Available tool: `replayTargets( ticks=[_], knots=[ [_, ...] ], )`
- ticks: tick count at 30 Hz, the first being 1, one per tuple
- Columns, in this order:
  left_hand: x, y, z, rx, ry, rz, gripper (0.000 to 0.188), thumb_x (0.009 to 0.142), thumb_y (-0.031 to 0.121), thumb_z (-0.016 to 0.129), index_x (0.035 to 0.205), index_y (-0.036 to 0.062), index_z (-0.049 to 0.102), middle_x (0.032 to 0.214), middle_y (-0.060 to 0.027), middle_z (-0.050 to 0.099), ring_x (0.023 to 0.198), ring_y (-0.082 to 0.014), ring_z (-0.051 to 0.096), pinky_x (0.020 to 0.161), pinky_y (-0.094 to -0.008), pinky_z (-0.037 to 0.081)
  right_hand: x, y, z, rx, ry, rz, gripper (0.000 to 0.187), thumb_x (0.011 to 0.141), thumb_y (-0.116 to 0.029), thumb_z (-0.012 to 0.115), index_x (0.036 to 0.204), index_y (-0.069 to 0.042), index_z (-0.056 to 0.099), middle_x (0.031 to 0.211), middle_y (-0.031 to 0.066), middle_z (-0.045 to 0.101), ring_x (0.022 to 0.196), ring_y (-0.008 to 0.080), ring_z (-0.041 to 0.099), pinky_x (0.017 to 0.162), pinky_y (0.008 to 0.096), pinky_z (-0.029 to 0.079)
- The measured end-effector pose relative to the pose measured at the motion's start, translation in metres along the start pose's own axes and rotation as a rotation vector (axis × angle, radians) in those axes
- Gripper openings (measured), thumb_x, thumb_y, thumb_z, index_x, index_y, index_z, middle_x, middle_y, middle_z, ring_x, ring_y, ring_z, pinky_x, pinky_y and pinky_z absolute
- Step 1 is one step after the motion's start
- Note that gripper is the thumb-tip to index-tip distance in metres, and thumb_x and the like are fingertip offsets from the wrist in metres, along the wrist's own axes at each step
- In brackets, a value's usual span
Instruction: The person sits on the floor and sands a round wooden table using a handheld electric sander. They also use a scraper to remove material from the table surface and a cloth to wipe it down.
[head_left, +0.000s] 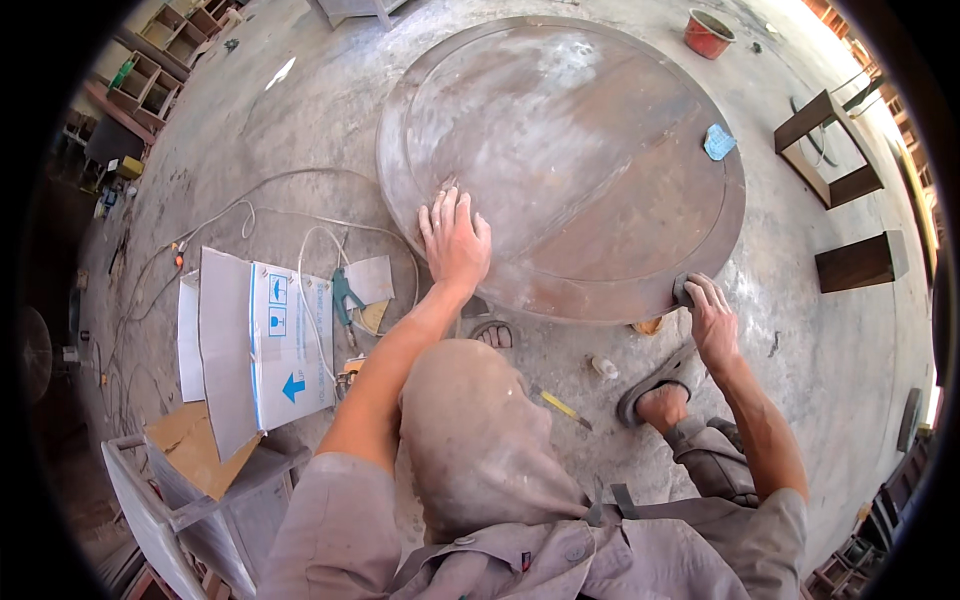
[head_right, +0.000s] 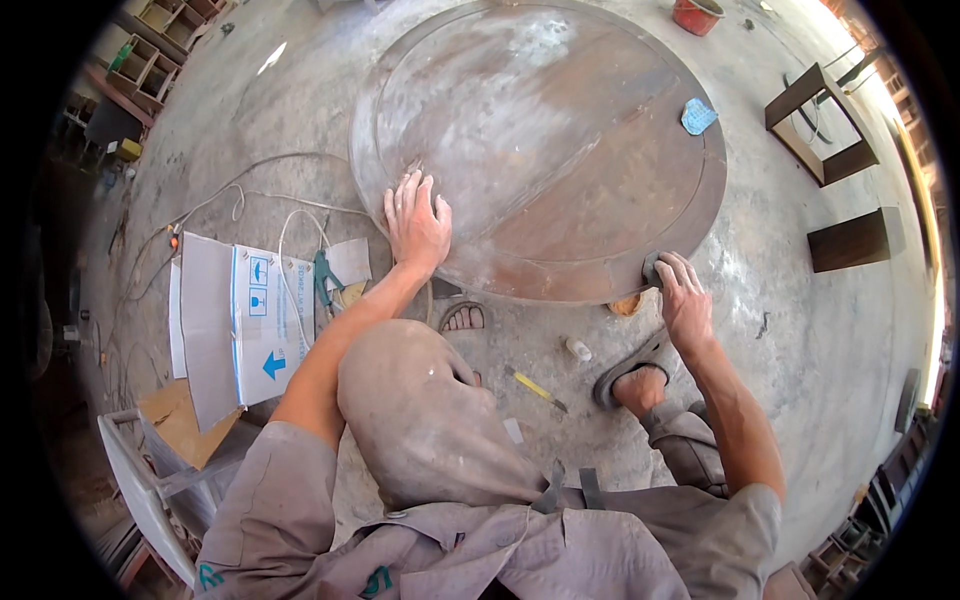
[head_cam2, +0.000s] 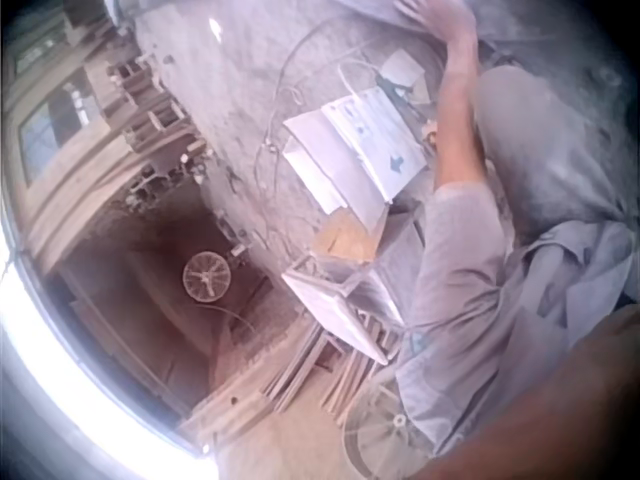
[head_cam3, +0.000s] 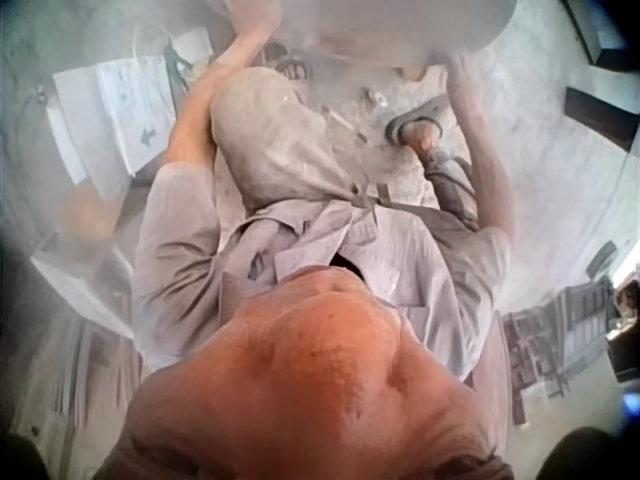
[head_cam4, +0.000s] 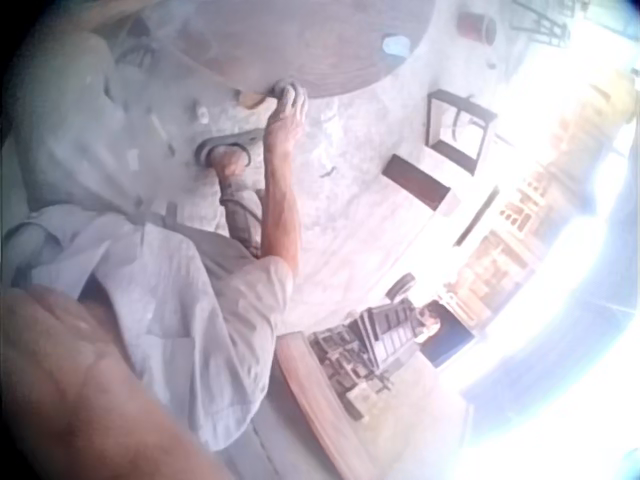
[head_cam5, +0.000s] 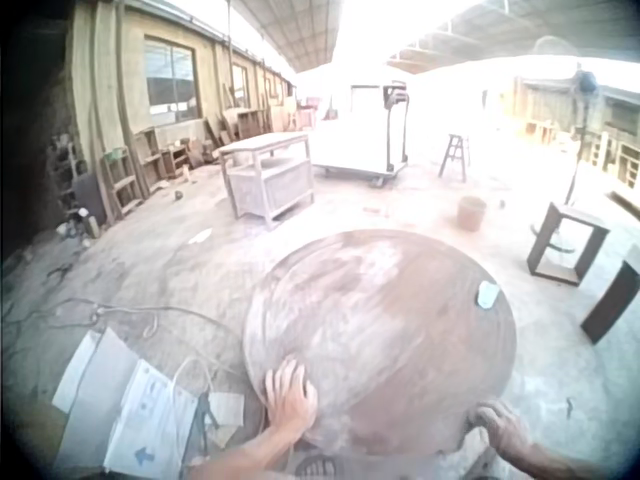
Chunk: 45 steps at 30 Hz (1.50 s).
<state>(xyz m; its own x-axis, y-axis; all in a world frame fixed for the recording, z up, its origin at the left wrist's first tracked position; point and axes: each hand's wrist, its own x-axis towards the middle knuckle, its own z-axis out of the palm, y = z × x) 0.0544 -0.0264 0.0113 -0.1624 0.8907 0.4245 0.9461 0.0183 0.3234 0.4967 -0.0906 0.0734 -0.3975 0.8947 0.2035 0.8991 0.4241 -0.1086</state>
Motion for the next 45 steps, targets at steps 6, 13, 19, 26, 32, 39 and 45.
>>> replayTargets(
  ticks=[6, 13, 19, 26, 32, 39, 45],
  knots=[
    [0.002, 0.000, -0.001, 0.013, 0.034, 0.011, 0.044, 0.100, 0.023, 0.060, 0.138, 0.0020, 0.061, 0.151, -0.0163, 0.056, 0.149, -0.0309, 0.043, 0.128, -0.0553, 0.023, -0.005, -0.018, 0.006, 0.070, 0.044, 0.079, 0.052, 0.085, 0.007, 0.064, 0.136, -0.007, 0.066, 0.143, 0.0099, 0.065, 0.133, 0.0312, 0.061, 0.103, 0.0411, 0.057],
    [0.000, -0.003, 0.006, 0.028, 0.011, -0.003, 0.045, 0.100, 0.025, 0.059, 0.140, 0.0037, 0.061, 0.153, -0.0153, 0.055, 0.150, -0.0296, 0.043, 0.128, -0.0533, 0.023, -0.010, -0.018, 0.013, 0.187, 0.082, 0.085, 0.046, 0.091, 0.005, 0.065, 0.136, -0.003, 0.066, 0.146, 0.0139, 0.064, 0.140, 0.0345, 0.057, 0.112, 0.0425, 0.051],
    [0.002, -0.003, 0.006, 0.039, -0.004, 0.001, 0.046, 0.101, 0.026, 0.058, 0.142, 0.0046, 0.060, 0.153, -0.0143, 0.056, 0.150, -0.0290, 0.043, 0.129, -0.0529, 0.022, -0.010, -0.011, 0.019, 0.240, 0.128, 0.081, 0.036, 0.092, 0.002, 0.068, 0.128, -0.001, 0.070, 0.139, 0.0147, 0.068, 0.134, 0.0355, 0.061, 0.109, 0.0426, 0.053],
    [0.001, -0.007, 0.006, 0.021, 0.012, -0.003, 0.046, 0.101, 0.025, 0.058, 0.141, 0.0037, 0.060, 0.152, -0.0151, 0.056, 0.149, -0.0298, 0.044, 0.128, -0.0556, 0.023, -0.006, -0.016, 0.020, 0.054, 0.165, 0.086, 0.037, 0.084, -0.005, 0.075, 0.121, -0.006, 0.072, 0.133, 0.0072, 0.070, 0.124, 0.0290, 0.066, 0.099, 0.0399, 0.058],
    [0.001, -0.006, 0.007, 0.022, 0.025, 0.010, 0.044, 0.100, 0.025, 0.059, 0.138, 0.0036, 0.062, 0.151, -0.0149, 0.057, 0.148, -0.0302, 0.045, 0.128, -0.0557, 0.023, -0.018, -0.018, 0.013, 0.048, 0.082, 0.074, 0.049, 0.085, 0.002, 0.069, 0.133, -0.004, 0.067, 0.142, 0.0087, 0.066, 0.134, 0.0323, 0.060, 0.108, 0.0425, 0.053],
    [0.002, -0.007, 0.007, 0.027, 0.039, 0.028, 0.044, 0.099, 0.025, 0.060, 0.138, 0.0045, 0.062, 0.151, -0.0149, 0.057, 0.148, -0.0304, 0.045, 0.127, -0.0560, 0.024, -0.017, -0.032, 0.020, 0.163, 0.161, 0.280, 0.039, 0.100, -0.005, 0.065, 0.139, -0.008, 0.067, 0.147, 0.0102, 0.064, 0.142, 0.0333, 0.053, 0.115, 0.0427, 0.048],
    [-0.001, -0.010, 0.009, 0.014, 0.024, 0.021, 0.044, 0.100, 0.025, 0.059, 0.138, 0.0051, 0.062, 0.152, -0.0154, 0.056, 0.149, -0.0307, 0.044, 0.127, -0.0560, 0.024, -0.024, -0.032, 0.035, 0.031, 0.137, 0.223, 0.046, 0.100, -0.007, 0.065, 0.146, -0.009, 0.061, 0.153, 0.0091, 0.059, 0.148, 0.0351, 0.047, 0.118, 0.0440, 0.046]
  ],
)
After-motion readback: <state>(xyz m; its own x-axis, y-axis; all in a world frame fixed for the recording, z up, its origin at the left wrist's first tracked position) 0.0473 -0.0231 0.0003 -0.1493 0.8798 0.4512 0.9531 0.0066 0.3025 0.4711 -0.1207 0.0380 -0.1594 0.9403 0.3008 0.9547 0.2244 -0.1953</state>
